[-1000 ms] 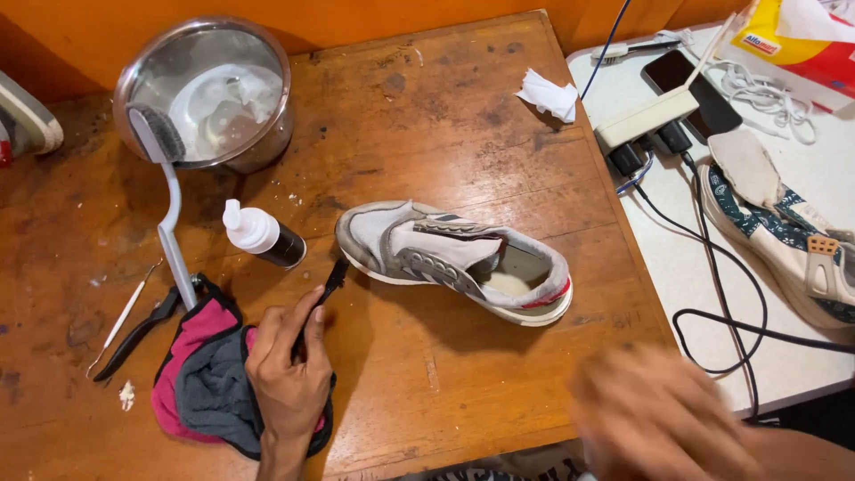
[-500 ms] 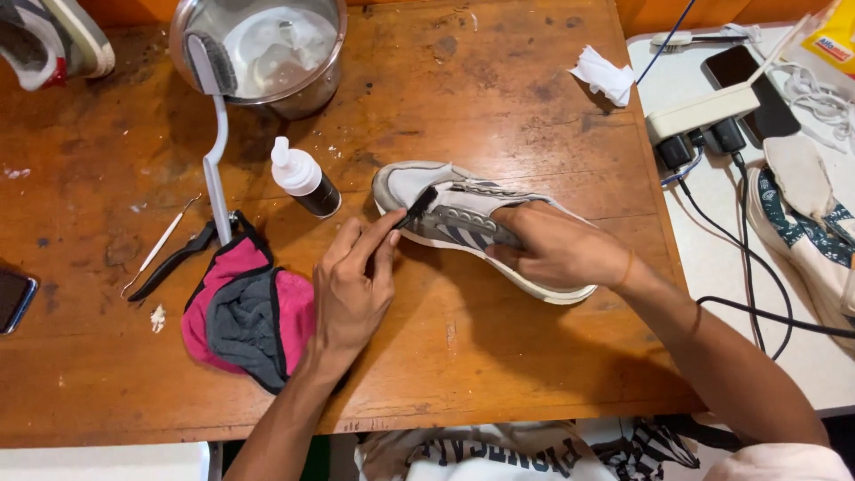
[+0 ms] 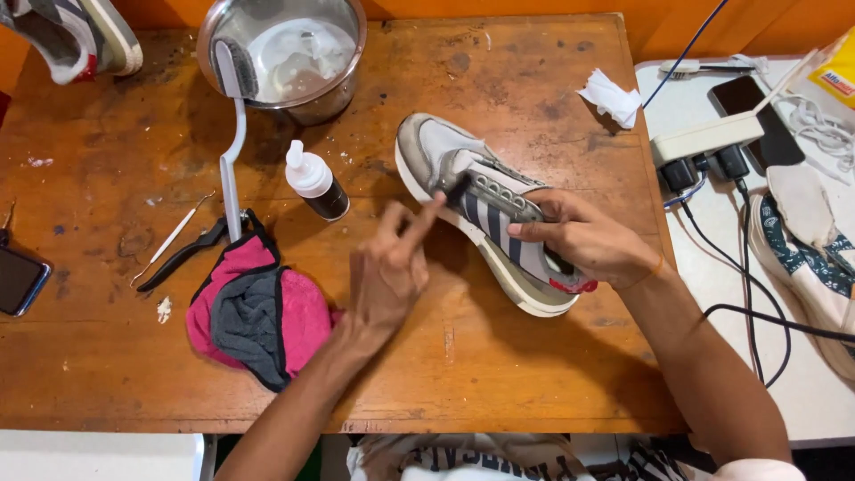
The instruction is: The person scrubs the upper and side panels of a grey and white sneaker using a small black brush. They then apply a white cleaning solution from a bottle and continue scrubbing the shoe with a larger white brush, focusing on the toe box, laces, and heel areas.
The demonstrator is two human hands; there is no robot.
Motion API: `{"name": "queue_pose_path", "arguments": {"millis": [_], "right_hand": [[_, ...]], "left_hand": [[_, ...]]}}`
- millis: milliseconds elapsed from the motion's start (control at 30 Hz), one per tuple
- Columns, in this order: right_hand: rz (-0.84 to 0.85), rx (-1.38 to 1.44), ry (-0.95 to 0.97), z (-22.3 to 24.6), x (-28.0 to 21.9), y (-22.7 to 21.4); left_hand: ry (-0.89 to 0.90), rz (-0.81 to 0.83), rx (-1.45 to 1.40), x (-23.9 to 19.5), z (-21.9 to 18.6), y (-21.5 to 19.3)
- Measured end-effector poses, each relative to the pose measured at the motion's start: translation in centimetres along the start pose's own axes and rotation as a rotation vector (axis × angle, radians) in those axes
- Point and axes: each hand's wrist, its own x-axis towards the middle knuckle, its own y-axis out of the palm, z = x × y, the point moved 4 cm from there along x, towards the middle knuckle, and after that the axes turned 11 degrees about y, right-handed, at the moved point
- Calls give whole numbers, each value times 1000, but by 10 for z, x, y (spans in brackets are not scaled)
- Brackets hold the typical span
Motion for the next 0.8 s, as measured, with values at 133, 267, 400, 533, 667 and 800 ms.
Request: {"name": "queue_pose_path", "arguments": {"millis": [133,267,400,533,667,800], "right_hand": [[33,-40,-46,6,10,10],[102,-4,-63,-4,20,5],[163,-69,-39,10,22,5],[267,-255,-52,32,15,16],[202,-245,-27,3,23,0],[147,-276,-61,2,22,-6]], "left_hand": [[2,106,83,-12,1,23],[-35,106,146,0,16,16],[-50,144,97,1,12,25],[-88,96,96,12,28,22],[-7,149,106,5,-1,37],[-78,93,44,9,8,25]]}}
